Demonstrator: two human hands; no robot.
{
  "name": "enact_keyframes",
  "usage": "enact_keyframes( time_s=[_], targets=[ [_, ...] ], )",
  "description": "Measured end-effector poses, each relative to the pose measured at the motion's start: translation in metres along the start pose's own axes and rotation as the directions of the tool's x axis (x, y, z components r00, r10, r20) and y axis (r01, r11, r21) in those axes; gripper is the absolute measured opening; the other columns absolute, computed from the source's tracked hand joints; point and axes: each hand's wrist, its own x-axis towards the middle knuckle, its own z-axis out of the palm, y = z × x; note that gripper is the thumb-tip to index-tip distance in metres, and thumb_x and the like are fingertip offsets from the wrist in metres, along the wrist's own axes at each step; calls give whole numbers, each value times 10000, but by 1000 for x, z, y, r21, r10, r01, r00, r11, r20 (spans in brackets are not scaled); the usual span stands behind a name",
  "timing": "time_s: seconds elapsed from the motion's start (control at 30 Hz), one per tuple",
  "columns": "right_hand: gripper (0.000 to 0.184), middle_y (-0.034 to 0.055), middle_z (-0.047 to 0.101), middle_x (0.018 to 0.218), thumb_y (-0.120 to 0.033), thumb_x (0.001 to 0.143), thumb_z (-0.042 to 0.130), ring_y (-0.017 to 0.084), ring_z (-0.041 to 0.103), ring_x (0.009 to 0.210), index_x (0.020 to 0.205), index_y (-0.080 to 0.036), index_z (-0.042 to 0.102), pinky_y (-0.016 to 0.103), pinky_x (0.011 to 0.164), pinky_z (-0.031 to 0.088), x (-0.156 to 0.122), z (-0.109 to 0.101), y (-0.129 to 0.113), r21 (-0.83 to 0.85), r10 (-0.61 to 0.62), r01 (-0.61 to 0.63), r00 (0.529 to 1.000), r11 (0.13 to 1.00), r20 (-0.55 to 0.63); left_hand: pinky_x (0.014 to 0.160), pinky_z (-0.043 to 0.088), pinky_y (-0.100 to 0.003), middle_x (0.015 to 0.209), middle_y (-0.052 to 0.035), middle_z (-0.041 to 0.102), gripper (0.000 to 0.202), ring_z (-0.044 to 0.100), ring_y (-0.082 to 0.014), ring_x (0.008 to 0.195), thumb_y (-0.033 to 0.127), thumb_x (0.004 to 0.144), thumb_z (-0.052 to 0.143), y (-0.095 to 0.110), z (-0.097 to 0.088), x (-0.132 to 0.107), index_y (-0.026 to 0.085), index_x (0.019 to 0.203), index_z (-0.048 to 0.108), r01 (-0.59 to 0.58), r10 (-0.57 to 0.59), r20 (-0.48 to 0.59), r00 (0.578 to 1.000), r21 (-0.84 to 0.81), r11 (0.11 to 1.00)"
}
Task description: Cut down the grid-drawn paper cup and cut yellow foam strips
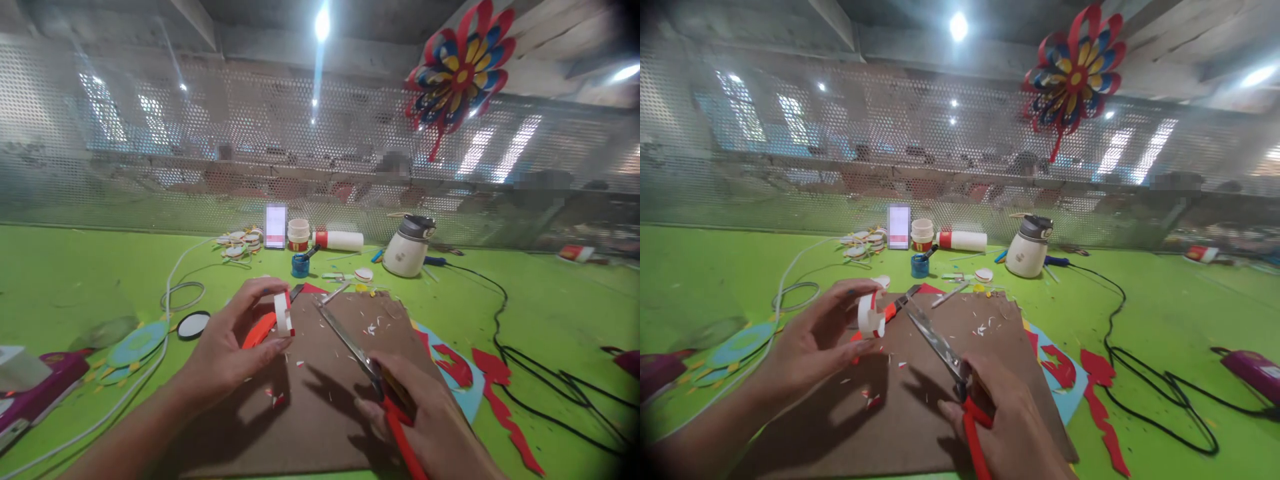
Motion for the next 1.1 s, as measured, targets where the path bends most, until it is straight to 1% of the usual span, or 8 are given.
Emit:
enact_keyframes(
  time_s=[0.23,0.43,0.57,0.67,0.73,0.8,0.87,1.1],
  targets=[
    [420,33,743,868,-350,774,743,184,689,713,1149,-182,656,252,642,558,-7,3,3,24,-174,173,984,985,26,1131,375,-446,1366,-66,466,478,487,-288,1301,223,859,704,0,5,-2,365,1304,605,-75,93,-55,994,264,962],
    [356,-18,708,749,-359,786,768,161,670,611,1098,-218,670,235,577,555,-12,7,4,-71,-292,291,956,954,-15,1114,401,-470,1326,-57,503,513,486,-274,1283,146,857,677,-4,10,-3,371,1305,566,-206,293,-125,948,461,863],
    [448,12,734,862,-390,810,768,188,722,708,1205,-237,622,254,623,596,-16,11,9,-171,-299,286,952,943,-58,1132,392,-472,1346,-40,531,571,472,-268,1314,89,839,675,-8,14,-5,388,1308,547,-223,344,-175,922,484,846],
    [444,74,707,987,-328,876,684,216,728,813,1288,-219,558,295,671,616,-14,10,13,-234,-300,261,943,936,-146,1102,437,-459,1326,-38,558,508,506,-268,1299,129,836,700,-5,17,-5,368,1271,590,-147,245,-247,938,355,923],
    [420,99,674,1024,-269,903,620,225,716,842,1307,-209,523,323,694,617,-10,8,14,-241,-283,232,937,942,-204,1012,517,-455,1298,-46,596,450,587,-267,1212,200,850,706,-2,19,-4,354,1259,594,5,33,-279,960,133,991],
    [380,86,664,992,-273,907,616,215,708,827,1271,-216,525,311,688,616,-7,5,14,-199,-247,207,947,958,-205,881,584,-435,1272,-57,635,457,652,-268,1106,270,845,722,0,20,-3,348,1271,576,170,-184,-259,948,-75,983],
    [366,47,681,920,-302,885,663,192,708,778,1224,-225,548,272,661,611,-7,3,12,-152,-227,206,964,967,-141,781,605,-406,1245,-68,664,503,670,-285,1065,315,822,745,0,20,-2,349,1291,566,253,-285,-215,934,-163,954],
    [468,45,697,902,-373,843,746,189,716,762,1242,-197,578,262,655,596,-12,6,3,-224,-342,312,933,923,-112,879,573,-428,1289,-63,638,364,631,-302,1143,304,854,703,5,22,-5,354,1210,647,117,-117,-179,977,-12,993]
  ],
)
